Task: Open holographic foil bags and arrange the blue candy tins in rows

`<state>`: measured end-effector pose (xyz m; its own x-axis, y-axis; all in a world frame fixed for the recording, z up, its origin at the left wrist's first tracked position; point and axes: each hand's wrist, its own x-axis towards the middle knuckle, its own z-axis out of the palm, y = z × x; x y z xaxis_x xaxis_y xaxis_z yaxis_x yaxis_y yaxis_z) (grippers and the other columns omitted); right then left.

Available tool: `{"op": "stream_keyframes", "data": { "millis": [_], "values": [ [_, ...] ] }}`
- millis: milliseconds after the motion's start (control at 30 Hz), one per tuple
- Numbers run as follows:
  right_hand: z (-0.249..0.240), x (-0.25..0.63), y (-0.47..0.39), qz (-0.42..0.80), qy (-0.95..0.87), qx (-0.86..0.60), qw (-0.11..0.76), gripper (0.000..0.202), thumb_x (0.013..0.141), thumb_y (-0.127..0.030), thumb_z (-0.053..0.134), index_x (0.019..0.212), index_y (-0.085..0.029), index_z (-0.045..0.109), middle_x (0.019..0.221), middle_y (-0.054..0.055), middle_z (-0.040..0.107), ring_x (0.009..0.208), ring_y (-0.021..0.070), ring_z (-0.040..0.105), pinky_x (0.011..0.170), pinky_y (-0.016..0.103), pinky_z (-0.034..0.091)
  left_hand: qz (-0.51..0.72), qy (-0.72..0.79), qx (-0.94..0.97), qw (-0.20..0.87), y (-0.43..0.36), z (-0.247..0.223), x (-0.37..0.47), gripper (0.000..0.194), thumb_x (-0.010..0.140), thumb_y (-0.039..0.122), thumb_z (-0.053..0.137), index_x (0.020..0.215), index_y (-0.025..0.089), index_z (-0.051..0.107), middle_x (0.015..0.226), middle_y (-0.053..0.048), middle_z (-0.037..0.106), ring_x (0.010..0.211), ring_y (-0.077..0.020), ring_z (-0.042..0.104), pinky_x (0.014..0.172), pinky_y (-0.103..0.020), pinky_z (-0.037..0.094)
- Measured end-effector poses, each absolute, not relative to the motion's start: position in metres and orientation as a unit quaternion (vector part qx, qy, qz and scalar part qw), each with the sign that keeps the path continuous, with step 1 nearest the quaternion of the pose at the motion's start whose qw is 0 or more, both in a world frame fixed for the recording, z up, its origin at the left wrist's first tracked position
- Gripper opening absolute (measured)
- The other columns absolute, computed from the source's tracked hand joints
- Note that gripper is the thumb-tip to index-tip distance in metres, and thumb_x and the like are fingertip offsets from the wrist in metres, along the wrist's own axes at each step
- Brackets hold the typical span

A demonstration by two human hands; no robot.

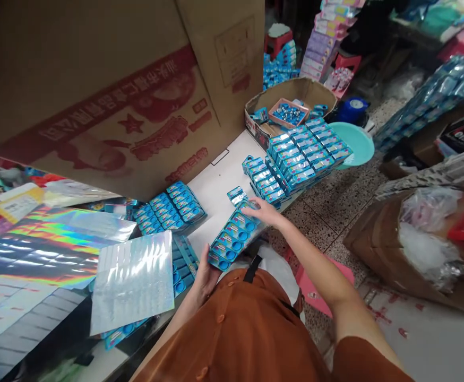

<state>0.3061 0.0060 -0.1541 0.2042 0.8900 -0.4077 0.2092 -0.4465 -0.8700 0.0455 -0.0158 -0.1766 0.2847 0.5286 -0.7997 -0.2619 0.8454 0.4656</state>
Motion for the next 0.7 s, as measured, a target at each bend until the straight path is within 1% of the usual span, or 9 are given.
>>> {"op": "stream_keyframes", "data": {
  "millis": [100, 167, 233, 300, 400, 467, 567, 700],
  "values": [
    [-0.132, 0.326, 0.064, 0.506, -0.483, -0.670, 0.248, 0.065, 0.066, -0.059, 0.071, 0.117, -0.021, 0.061, 0.115, 0.006, 0.062, 0.110, 0.0268, 0.055, 0.097, 0.039, 0.041, 0.272, 0.445, 0.028, 0.853, -0.014, -0.167, 0.061, 0.069, 0.080, 0.069, 0.047, 0.123, 0.015, 0.054, 0.126, -0.016, 0.059, 0.116, -0.0313, 0.055, 0.093, -0.046, 0.049],
    [-0.124, 0.334, 0.098, 0.527, -0.517, -0.646, 0.195, 0.064, 0.065, -0.058, 0.072, 0.116, -0.021, 0.062, 0.112, 0.006, 0.064, 0.104, 0.0256, 0.058, 0.094, 0.037, 0.044, 0.272, 0.402, -0.030, 0.874, -0.013, -0.167, 0.074, 0.075, 0.077, 0.075, 0.043, 0.122, 0.015, 0.053, 0.124, -0.017, 0.059, 0.117, -0.0320, 0.054, 0.094, -0.049, 0.046],
    [-0.123, 0.337, 0.126, 0.545, -0.540, -0.623, 0.152, 0.063, 0.063, -0.056, 0.075, 0.114, -0.021, 0.064, 0.110, 0.005, 0.066, 0.100, 0.0249, 0.059, 0.092, 0.036, 0.045, 0.270, 0.372, -0.085, 0.884, -0.011, -0.172, 0.089, 0.075, 0.076, 0.077, 0.042, 0.120, 0.016, 0.053, 0.119, -0.015, 0.061, 0.117, -0.0308, 0.055, 0.096, -0.049, 0.045],
    [-0.128, 0.338, 0.149, 0.554, -0.557, -0.607, 0.116, 0.061, 0.060, -0.053, 0.078, 0.111, -0.021, 0.066, 0.108, 0.005, 0.067, 0.100, 0.0252, 0.060, 0.091, 0.036, 0.046, 0.269, 0.360, -0.135, 0.883, -0.009, -0.180, 0.106, 0.071, 0.076, 0.077, 0.042, 0.114, 0.018, 0.054, 0.108, -0.012, 0.065, 0.113, -0.0291, 0.057, 0.096, -0.048, 0.044],
    [-0.144, 0.338, 0.175, 0.567, -0.571, -0.590, 0.072, 0.058, 0.057, -0.050, 0.080, 0.106, -0.021, 0.069, 0.106, 0.005, 0.069, 0.099, 0.0263, 0.062, 0.091, 0.037, 0.047, 0.282, 0.372, -0.185, 0.865, -0.005, -0.193, 0.130, 0.068, 0.075, 0.077, 0.043, 0.108, 0.018, 0.054, 0.096, -0.007, 0.064, 0.106, -0.0263, 0.059, 0.095, -0.043, 0.045],
    [-0.157, 0.339, 0.190, 0.575, -0.573, -0.582, 0.047, 0.056, 0.057, -0.051, 0.080, 0.103, -0.021, 0.071, 0.106, 0.005, 0.070, 0.099, 0.0270, 0.063, 0.091, 0.038, 0.047, 0.283, 0.379, -0.199, 0.858, -0.002, -0.200, 0.141, 0.069, 0.075, 0.077, 0.042, 0.109, 0.019, 0.053, 0.098, -0.007, 0.063, 0.105, -0.0252, 0.059, 0.095, -0.042, 0.044],
    [-0.172, 0.340, 0.208, 0.599, -0.571, -0.561, 0.011, 0.051, 0.059, -0.052, 0.079, 0.099, -0.022, 0.073, 0.104, 0.004, 0.072, 0.097, 0.0265, 0.064, 0.091, 0.038, 0.048, 0.279, 0.372, -0.218, 0.858, 0.001, -0.205, 0.153, 0.073, 0.074, 0.080, 0.040, 0.112, 0.019, 0.052, 0.103, -0.009, 0.062, 0.108, -0.0259, 0.058, 0.096, -0.043, 0.042],
    [-0.183, 0.339, 0.224, 0.628, -0.577, -0.522, -0.028, 0.047, 0.058, -0.053, 0.079, 0.094, -0.023, 0.075, 0.098, 0.002, 0.074, 0.091, 0.0247, 0.067, 0.086, 0.035, 0.052, 0.296, 0.369, -0.256, 0.843, 0.003, -0.210, 0.165, 0.071, 0.073, 0.078, 0.043, 0.111, 0.019, 0.051, 0.102, -0.008, 0.062, 0.106, -0.0264, 0.058, 0.097, -0.045, 0.041]
  ]
}}
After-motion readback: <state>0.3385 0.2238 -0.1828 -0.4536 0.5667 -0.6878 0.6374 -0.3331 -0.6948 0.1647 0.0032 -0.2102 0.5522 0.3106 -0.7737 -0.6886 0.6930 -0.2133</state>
